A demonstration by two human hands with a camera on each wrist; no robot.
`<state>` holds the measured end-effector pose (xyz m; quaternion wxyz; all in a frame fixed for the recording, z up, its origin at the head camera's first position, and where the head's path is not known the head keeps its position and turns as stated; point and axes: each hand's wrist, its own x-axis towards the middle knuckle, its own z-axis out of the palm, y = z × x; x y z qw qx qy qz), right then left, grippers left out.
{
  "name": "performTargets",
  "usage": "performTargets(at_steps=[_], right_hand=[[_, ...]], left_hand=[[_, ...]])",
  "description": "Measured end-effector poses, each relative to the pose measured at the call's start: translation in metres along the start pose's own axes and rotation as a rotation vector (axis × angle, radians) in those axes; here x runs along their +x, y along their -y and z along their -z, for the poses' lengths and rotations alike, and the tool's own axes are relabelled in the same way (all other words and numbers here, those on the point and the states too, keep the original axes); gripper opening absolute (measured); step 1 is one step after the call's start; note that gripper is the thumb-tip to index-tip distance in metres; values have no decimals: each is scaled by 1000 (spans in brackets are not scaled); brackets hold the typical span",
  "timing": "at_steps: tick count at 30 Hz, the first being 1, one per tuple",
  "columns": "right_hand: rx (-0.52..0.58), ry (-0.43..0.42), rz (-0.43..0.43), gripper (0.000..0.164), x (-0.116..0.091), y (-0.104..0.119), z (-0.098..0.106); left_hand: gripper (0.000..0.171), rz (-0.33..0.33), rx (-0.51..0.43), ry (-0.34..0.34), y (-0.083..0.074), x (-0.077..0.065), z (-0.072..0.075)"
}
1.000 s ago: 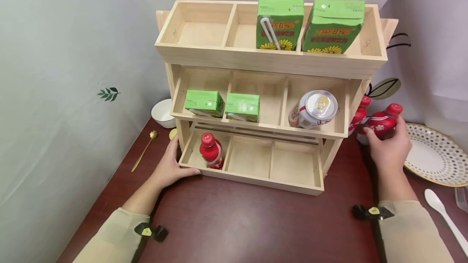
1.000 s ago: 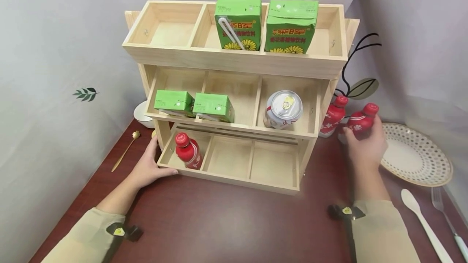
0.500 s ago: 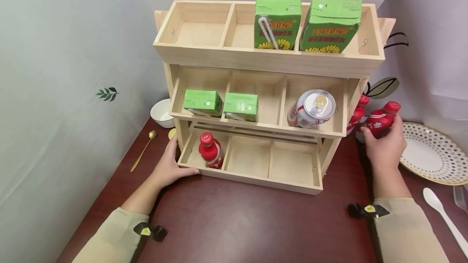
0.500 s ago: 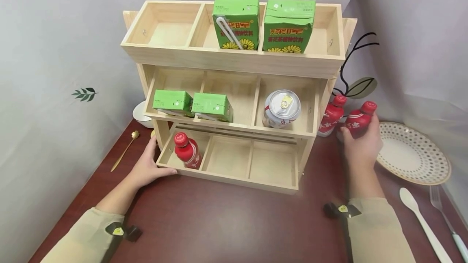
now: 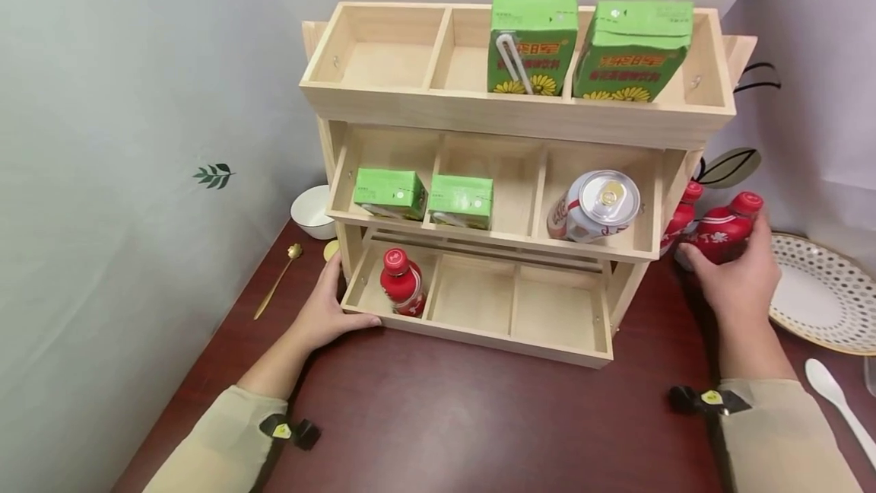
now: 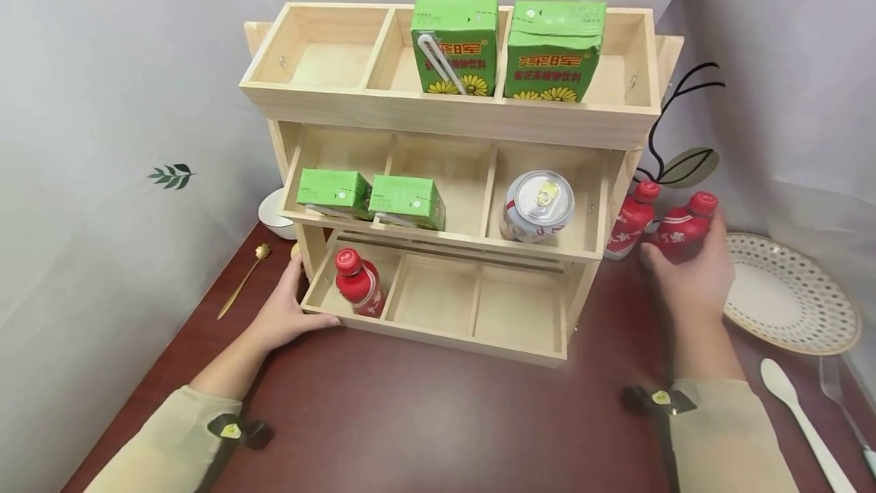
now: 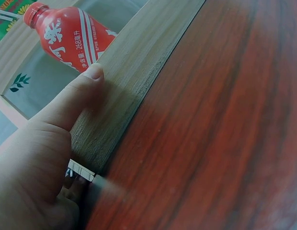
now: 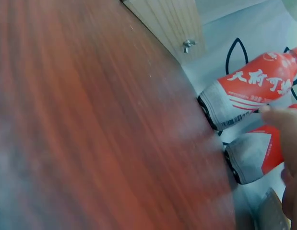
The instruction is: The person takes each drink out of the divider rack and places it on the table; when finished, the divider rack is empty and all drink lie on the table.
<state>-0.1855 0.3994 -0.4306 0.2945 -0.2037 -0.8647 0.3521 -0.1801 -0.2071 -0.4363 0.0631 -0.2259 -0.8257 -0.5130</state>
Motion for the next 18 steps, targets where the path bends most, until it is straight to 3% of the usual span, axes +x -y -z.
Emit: performTargets(at_steps=[4, 7, 10, 18], right_hand=[[140, -99, 42, 96, -4, 1, -1], [272, -213, 122, 92, -11, 5, -2], [334, -303, 219, 83, -19, 9, -2], [358, -325, 339, 66, -61, 45, 9]], left_hand=[[122, -6, -12, -3, 1, 1, -1], [122, -14, -21, -8, 1, 1, 0], [122, -24, -26, -4, 1, 2, 0], [121, -31, -19, -6, 1, 1, -1]])
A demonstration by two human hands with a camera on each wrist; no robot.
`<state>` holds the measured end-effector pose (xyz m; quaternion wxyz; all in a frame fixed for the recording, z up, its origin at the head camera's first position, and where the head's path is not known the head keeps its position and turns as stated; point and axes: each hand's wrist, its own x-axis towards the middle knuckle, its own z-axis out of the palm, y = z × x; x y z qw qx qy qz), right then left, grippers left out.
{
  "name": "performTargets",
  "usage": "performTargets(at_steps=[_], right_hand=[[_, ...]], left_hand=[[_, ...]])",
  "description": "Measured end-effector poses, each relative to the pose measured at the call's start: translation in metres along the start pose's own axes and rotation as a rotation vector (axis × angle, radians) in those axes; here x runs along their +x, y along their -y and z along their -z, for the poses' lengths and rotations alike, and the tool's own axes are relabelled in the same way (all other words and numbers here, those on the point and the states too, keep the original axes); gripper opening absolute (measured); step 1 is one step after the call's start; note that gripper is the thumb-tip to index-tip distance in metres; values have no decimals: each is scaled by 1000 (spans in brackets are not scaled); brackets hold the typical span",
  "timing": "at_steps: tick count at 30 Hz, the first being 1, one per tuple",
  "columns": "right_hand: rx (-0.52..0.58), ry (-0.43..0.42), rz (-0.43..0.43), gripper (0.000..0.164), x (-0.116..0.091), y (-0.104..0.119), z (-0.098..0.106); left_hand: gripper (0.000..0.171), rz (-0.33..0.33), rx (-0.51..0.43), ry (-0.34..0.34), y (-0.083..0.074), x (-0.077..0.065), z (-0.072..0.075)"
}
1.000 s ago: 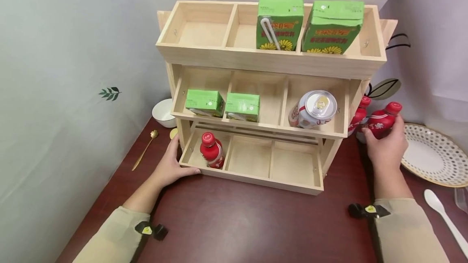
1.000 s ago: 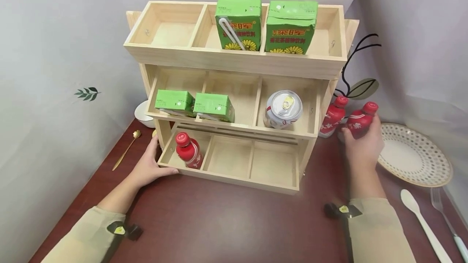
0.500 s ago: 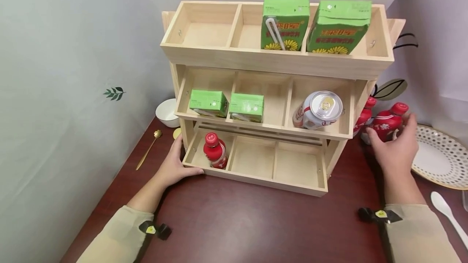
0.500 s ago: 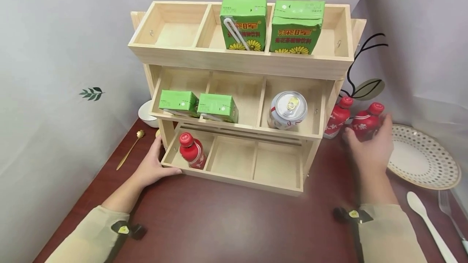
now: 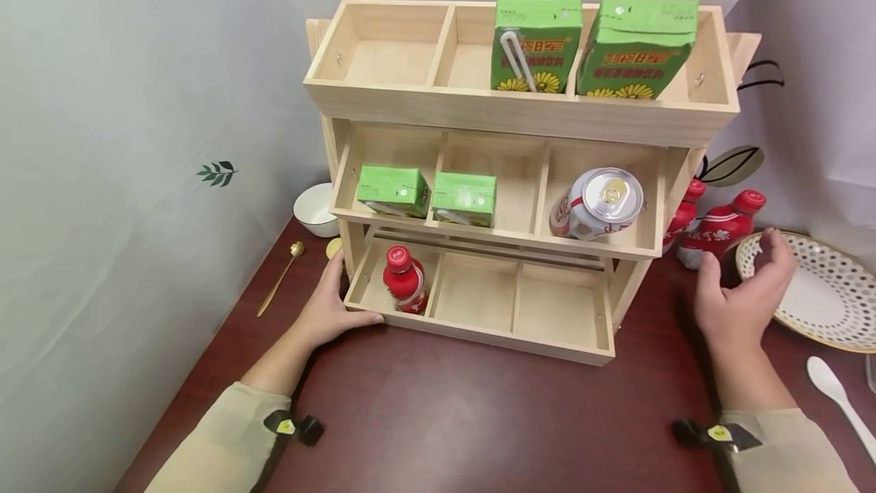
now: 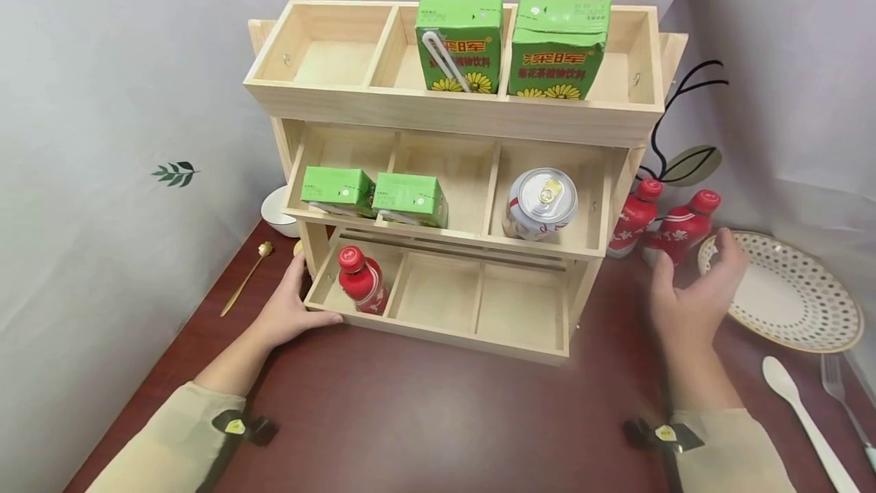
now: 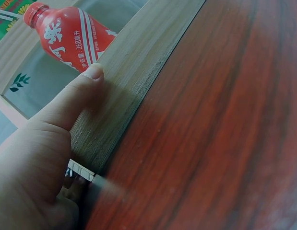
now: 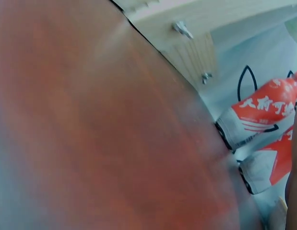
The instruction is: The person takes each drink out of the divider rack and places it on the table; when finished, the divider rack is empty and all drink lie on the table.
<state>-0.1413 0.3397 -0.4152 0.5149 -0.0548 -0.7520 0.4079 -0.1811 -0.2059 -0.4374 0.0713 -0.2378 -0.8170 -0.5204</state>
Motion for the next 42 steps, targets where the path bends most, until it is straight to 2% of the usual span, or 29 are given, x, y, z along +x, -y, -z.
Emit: performTargets(at_steps=[5, 11, 13, 18, 22, 31, 34, 38, 42], right_hand=[[29, 25, 29, 61, -17, 21, 7], [91, 78, 73, 60, -39, 12, 12], [139, 82, 80, 60, -45, 16, 13], [254, 45, 121, 57, -60, 47, 12], [327, 33, 199, 54, -75, 65, 7], [471, 211, 283, 54, -102, 89, -6], [455, 244, 332, 54, -106, 95, -10], [379, 259, 408, 54, -107, 104, -14], [355, 281, 451, 51, -110, 111, -20]], left_hand=[[121, -2, 13, -5, 1, 0, 0], [122, 10, 16, -5, 3, 0, 0], [122, 14, 16, -7, 3, -1, 0], [122, 25, 15, 5, 2, -1, -2], [122, 24, 16, 1, 0, -1, -1], [123, 23, 23, -1, 1, 0, -1], [123, 23, 21, 2, 2, 0, -2], [123, 27, 24, -5, 1, -1, -2], [124, 28, 30, -12, -1, -2, -1]])
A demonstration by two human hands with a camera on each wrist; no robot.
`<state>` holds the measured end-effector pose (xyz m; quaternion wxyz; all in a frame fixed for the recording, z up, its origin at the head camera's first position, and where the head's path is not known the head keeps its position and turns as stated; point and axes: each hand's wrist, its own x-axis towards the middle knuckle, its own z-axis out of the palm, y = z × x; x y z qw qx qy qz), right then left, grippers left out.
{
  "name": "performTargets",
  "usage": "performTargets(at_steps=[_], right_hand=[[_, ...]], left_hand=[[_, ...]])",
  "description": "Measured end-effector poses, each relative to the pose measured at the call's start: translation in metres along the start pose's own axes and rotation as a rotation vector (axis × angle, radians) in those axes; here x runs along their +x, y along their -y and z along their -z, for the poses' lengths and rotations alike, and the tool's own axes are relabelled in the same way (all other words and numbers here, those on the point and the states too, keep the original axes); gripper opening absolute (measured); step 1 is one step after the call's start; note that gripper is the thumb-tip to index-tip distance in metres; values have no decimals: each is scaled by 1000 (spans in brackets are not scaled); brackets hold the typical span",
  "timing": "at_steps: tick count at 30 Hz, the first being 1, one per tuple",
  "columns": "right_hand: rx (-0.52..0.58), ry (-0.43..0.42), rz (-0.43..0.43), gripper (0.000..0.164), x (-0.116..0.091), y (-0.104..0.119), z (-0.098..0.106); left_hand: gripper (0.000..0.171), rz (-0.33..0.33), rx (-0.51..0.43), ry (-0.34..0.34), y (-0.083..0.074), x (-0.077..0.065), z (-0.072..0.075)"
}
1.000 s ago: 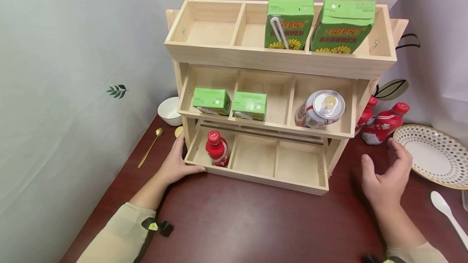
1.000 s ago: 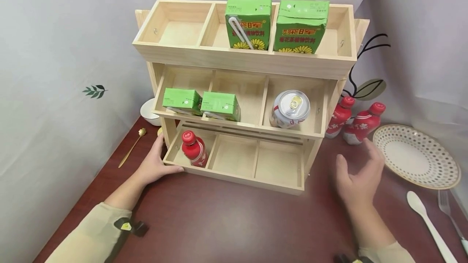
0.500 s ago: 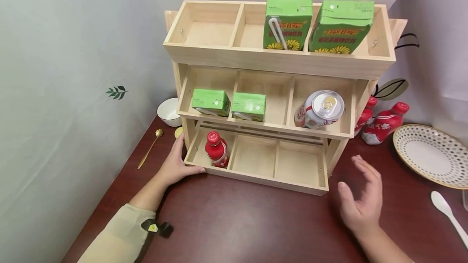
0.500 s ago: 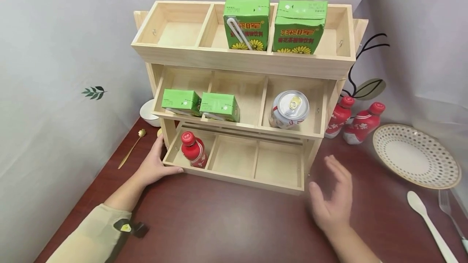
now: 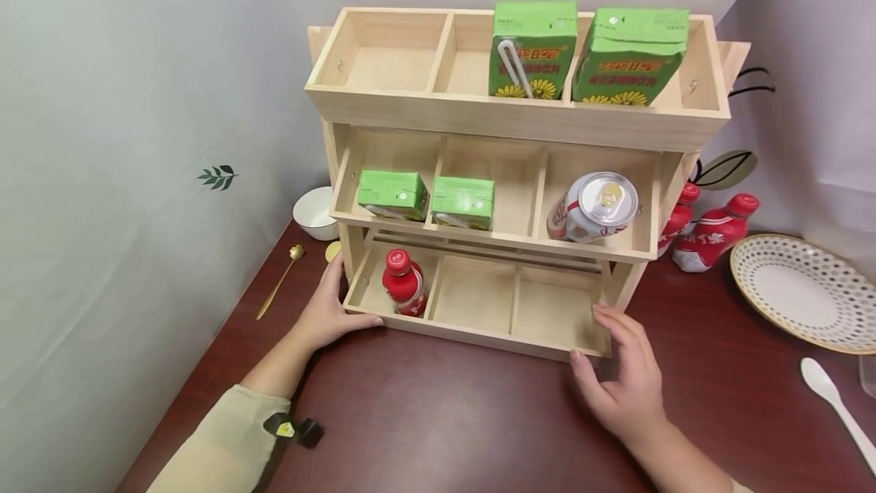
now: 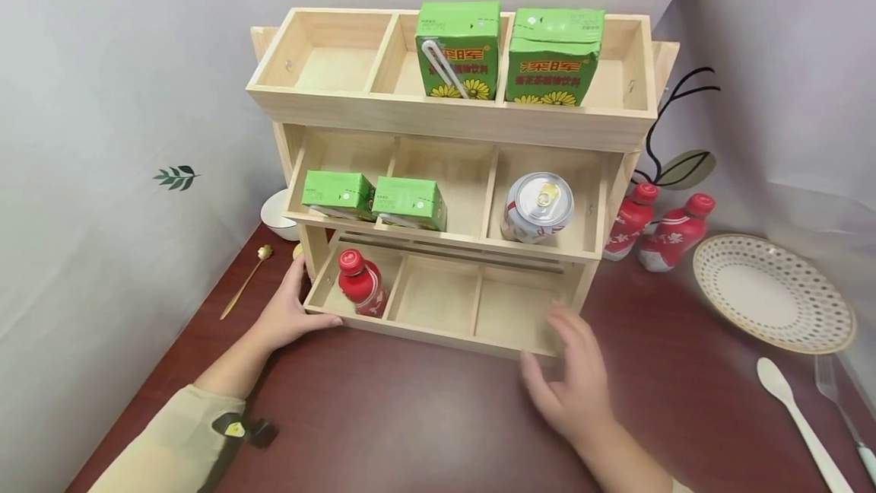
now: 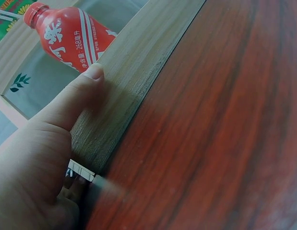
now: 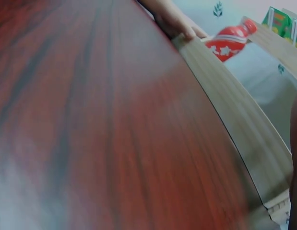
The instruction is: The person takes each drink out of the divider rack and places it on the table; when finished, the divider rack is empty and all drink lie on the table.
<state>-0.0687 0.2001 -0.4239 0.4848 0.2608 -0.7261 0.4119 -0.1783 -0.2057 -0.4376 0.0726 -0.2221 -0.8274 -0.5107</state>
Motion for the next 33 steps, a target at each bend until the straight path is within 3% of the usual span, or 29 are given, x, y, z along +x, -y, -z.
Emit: performTargets(at_steps=[19, 33], right_hand=[[2, 152, 120, 53, -6, 7, -34], [-80, 238, 84, 56, -10, 5, -56]], left_hand=[[123, 12, 18, 4, -1, 0, 1], [124, 16, 17, 7, -1, -1, 1]])
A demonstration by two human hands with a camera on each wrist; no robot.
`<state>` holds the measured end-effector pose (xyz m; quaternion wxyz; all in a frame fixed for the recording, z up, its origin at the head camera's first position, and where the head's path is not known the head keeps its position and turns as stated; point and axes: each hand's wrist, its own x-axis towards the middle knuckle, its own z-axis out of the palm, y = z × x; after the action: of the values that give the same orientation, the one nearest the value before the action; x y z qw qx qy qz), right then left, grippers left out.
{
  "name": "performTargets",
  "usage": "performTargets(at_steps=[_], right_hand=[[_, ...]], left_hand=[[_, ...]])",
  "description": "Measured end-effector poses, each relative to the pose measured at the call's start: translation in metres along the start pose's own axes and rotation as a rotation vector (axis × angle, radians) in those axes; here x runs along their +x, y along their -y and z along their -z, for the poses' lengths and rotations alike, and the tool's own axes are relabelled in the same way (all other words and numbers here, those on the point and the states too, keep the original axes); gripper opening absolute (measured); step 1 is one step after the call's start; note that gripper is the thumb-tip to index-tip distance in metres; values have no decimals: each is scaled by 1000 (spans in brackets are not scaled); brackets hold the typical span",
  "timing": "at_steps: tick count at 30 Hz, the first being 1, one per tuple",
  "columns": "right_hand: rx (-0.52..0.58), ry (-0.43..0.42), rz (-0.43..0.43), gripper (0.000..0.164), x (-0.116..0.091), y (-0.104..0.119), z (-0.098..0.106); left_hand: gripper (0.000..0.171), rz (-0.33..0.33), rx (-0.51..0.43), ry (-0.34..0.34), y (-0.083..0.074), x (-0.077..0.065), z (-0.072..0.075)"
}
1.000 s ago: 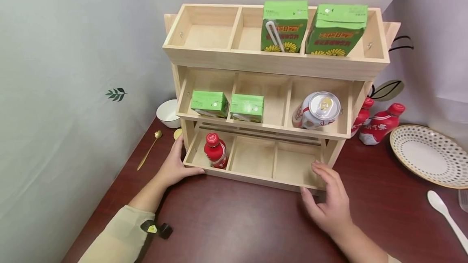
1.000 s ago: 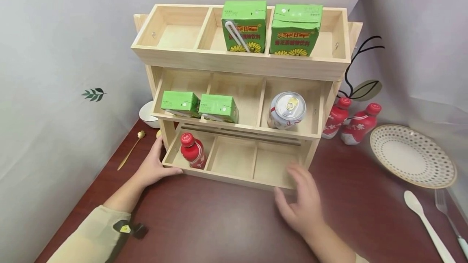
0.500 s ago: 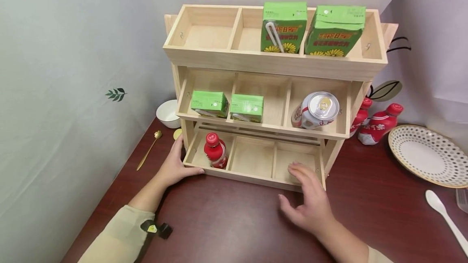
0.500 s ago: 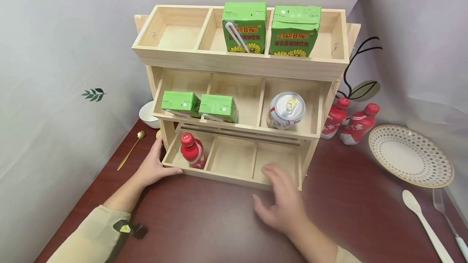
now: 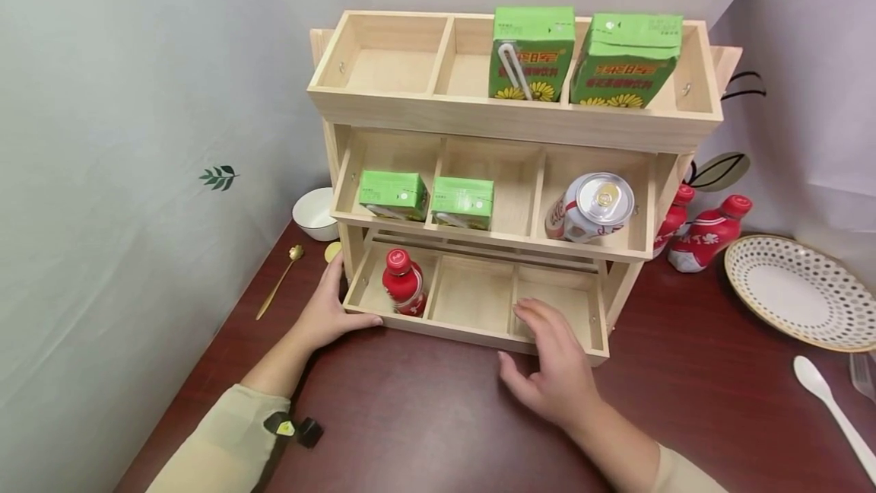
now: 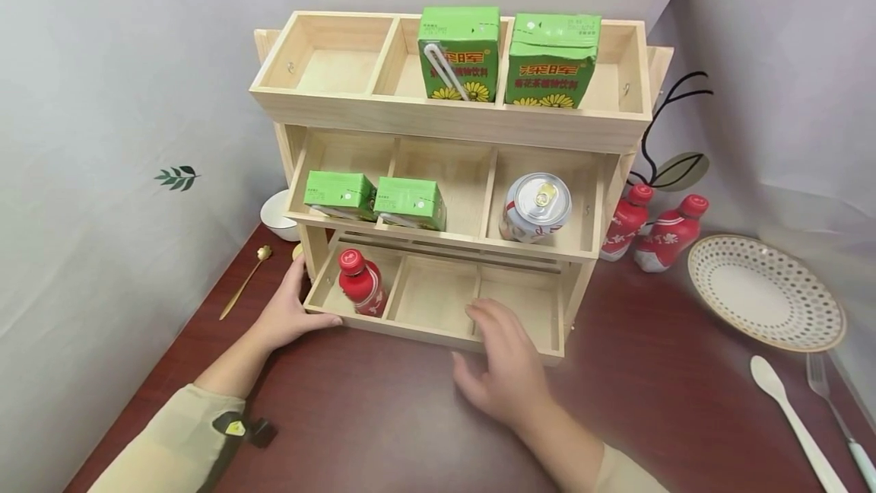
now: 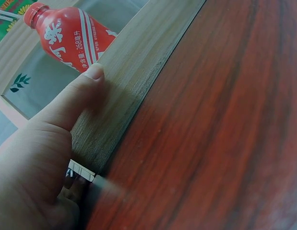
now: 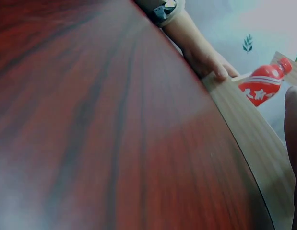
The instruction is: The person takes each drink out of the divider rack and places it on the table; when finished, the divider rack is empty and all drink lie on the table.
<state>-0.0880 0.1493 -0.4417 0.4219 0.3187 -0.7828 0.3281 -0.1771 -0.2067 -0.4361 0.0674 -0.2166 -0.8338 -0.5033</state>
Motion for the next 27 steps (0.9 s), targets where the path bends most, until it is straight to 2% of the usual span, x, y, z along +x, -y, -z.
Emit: performTargets(at_steps=[11, 24, 27], right_hand=[[10, -14, 91, 54, 15, 6, -23], [-11, 40, 72, 59, 23, 10, -50], [-18, 61, 66, 62, 27, 11, -56]], left_hand=[[123, -21, -5, -8, 0, 0, 0], [124, -7, 5, -3, -1, 0, 1], [128, 1, 18, -10, 16, 1, -1]])
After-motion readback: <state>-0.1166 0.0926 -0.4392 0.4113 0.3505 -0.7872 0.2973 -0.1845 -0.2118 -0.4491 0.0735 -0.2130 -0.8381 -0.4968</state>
